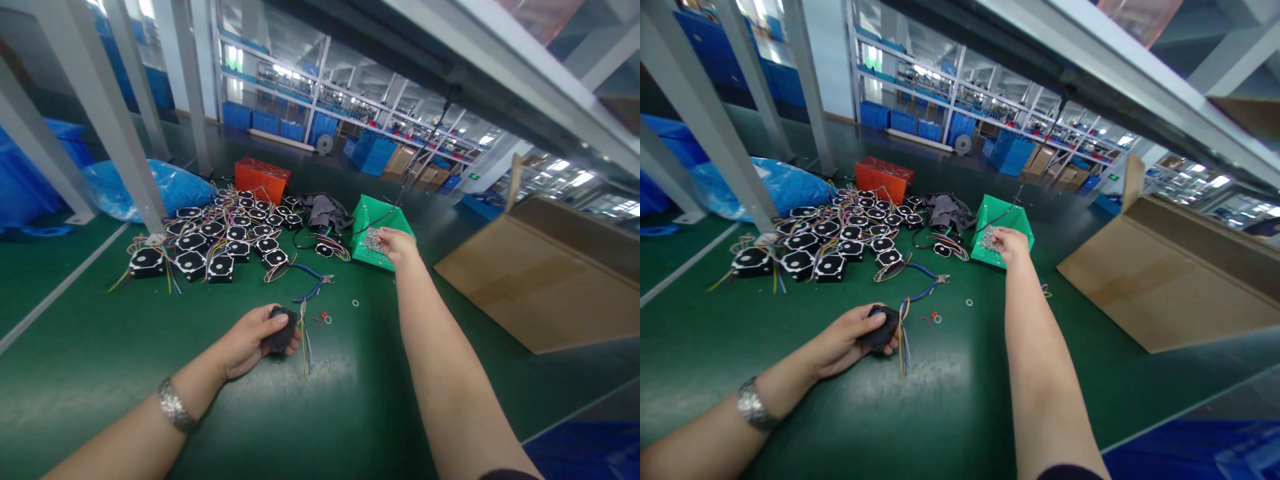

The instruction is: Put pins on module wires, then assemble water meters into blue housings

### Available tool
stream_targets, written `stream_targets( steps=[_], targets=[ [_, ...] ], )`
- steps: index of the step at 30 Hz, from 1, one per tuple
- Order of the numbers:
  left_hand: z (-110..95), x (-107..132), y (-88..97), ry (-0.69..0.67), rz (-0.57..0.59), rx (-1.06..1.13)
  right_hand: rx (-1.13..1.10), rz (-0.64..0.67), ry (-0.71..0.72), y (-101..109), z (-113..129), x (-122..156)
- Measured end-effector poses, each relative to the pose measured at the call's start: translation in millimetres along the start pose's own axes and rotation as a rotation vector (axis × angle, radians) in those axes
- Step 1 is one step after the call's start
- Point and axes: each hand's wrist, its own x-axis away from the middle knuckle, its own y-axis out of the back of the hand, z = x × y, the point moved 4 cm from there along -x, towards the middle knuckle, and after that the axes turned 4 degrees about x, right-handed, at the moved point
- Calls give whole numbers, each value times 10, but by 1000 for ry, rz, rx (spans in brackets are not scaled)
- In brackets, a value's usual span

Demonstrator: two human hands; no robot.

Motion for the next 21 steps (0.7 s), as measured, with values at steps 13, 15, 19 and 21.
stream_targets(
  steps=[13,15,19,21],
  targets=[
    [-100,14,33,-119,-101,0,-62,342,-135,-470,-416,1623],
    [-107,16,39,-112,-157,61,-4,319,-93,-505,-430,1653],
    [-120,15,-4,-35,-219,185,106,272,-2,-480,-412,1635],
    [-143,17,-16,-72,-256,188,140,255,35,-453,-405,1623]
  ],
)
